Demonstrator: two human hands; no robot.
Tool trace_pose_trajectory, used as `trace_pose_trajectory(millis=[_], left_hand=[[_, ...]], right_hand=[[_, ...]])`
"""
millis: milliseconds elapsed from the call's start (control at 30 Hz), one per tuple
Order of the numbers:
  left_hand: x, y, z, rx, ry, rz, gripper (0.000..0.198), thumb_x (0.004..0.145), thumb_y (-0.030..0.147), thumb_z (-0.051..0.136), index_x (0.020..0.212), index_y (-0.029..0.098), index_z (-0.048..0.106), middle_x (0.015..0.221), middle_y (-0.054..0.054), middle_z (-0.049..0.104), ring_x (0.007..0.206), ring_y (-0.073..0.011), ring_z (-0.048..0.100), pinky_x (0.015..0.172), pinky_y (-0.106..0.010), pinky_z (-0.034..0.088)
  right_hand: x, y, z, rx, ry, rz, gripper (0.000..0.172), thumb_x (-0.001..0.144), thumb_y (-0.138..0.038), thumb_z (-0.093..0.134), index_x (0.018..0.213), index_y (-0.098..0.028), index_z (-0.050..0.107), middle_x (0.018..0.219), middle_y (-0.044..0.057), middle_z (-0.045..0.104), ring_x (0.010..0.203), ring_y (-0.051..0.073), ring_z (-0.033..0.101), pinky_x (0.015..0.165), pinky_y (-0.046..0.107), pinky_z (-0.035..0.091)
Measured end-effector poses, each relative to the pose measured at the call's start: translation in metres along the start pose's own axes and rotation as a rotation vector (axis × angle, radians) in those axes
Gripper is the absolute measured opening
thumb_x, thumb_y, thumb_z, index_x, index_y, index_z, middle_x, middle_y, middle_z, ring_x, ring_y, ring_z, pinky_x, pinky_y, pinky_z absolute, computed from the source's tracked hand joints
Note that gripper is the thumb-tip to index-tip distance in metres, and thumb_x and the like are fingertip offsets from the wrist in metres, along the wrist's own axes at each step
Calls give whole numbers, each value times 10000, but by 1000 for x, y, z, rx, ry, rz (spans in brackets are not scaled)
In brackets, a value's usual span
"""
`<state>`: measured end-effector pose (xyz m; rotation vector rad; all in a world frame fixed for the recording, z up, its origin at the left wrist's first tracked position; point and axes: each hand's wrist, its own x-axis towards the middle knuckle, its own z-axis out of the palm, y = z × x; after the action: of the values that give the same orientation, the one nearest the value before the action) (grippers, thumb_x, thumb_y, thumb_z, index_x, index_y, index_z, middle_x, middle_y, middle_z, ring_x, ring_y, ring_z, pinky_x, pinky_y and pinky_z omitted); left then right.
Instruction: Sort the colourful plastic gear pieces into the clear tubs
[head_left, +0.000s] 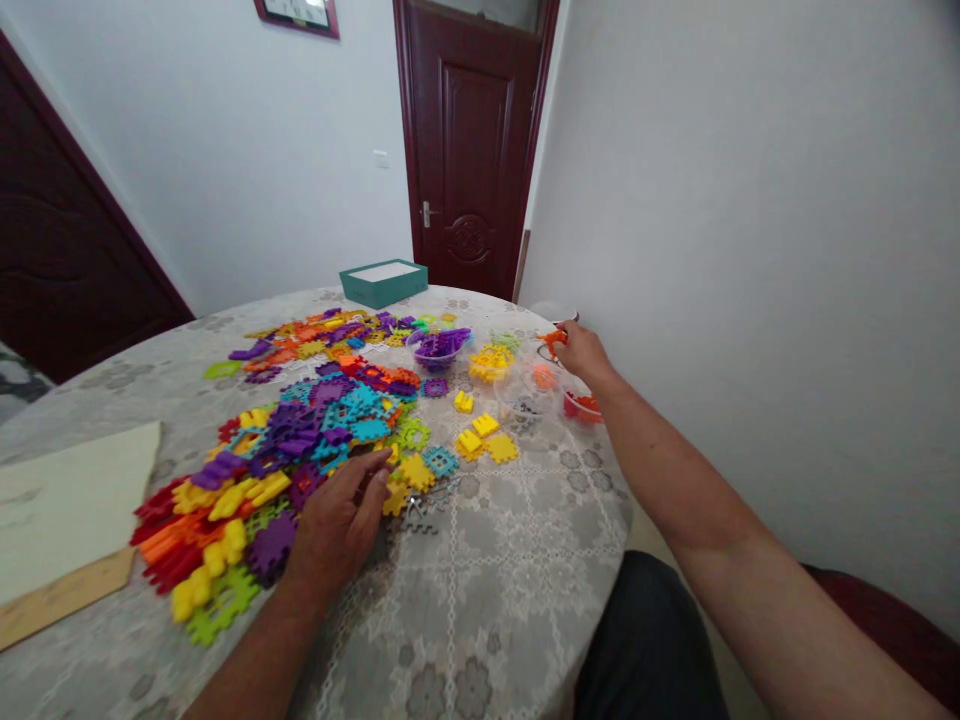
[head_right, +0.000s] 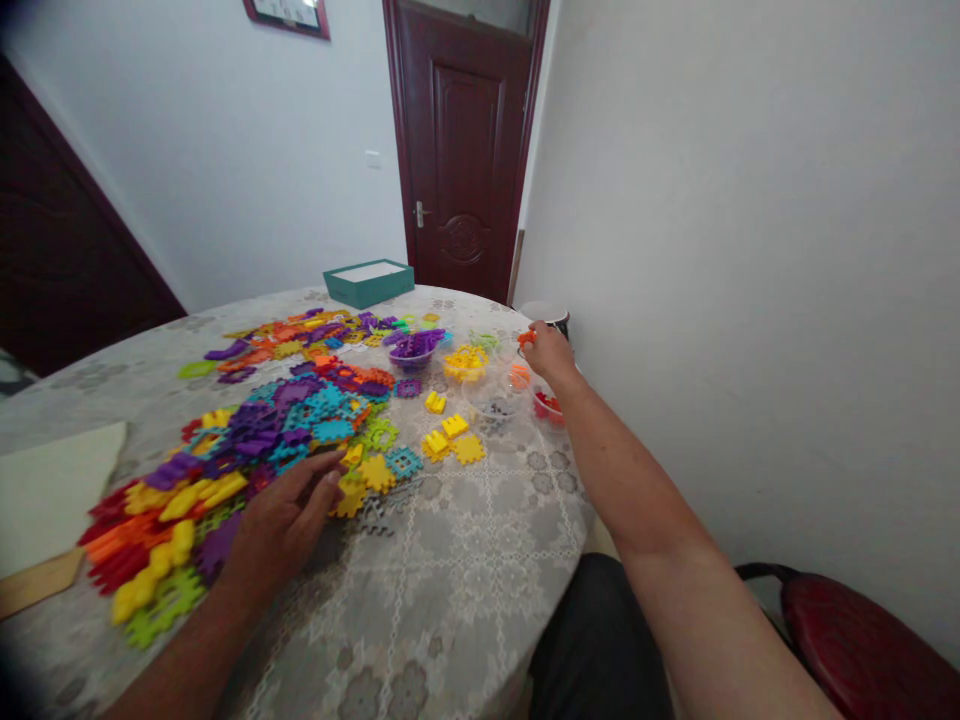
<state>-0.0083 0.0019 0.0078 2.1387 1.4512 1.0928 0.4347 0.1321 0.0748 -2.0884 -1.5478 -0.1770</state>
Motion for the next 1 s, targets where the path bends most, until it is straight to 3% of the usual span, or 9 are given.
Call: trace_pose_trajectory(millis=[300,533,633,733,800,867,1000], left_hand=[[1,4,-2,63,4,0,368,998,435,497,1185,195,705,1117,-83,778,881,-216,747,933,-361,577],[2,-1,1,46,-8,9,384,1006,443,480,1181,188,708,1133,-87,773,958,-233,752,943,-364,570],[3,-2,0,54,4,18,378,997,439,491,1164,185,715,1138,-93,774,1012,-245,745,964,-367,562],[3,-1,-1,64,1,15,382,995,442,486,1164,189,718,1137,-91,777,1021,-248,743,956,-364,564],[3,1,-2,68,-5,10,383,992,442,483,1162,194,720,1123,-87,781,1010,-248,745,941,-361,569],[3,3,-2,73,-4,8,375,985,441,490,1154,202,725,1102,-80,787,994,-249,748,928,-359,572],[2,4,-1,80,11,13,351,976,436,499,1127,219,730,1083,-70,792,976,-245,749,922,-355,574]], right_hand=[[0,11,6,-66,68,-44,501,912,-116,495,1394,-144,629,1282,179,697,1148,263,651,1025,346,462],[4,10,3,-38,-45,-19,549,888,-79,490,1412,-164,629,1299,146,713,1126,252,677,990,334,485],[-6,6,-6,26,26,1,544,871,-60,459,1373,-141,655,1279,145,724,1140,251,676,996,334,488],[-32,-8,-19,159,168,-18,494,887,-82,406,1289,-118,690,1217,136,745,1111,236,686,1000,331,495],[-59,-23,-26,273,187,-73,458,917,-120,381,1246,-137,699,1170,113,755,1040,220,704,958,325,519],[-91,-40,-29,339,108,-146,427,944,-151,379,1220,-169,704,1127,89,760,981,207,709,919,323,533],[-152,-69,-22,246,-210,-367,362,942,-134,464,1186,-201,722,1147,90,734,1032,211,683,943,336,523]])
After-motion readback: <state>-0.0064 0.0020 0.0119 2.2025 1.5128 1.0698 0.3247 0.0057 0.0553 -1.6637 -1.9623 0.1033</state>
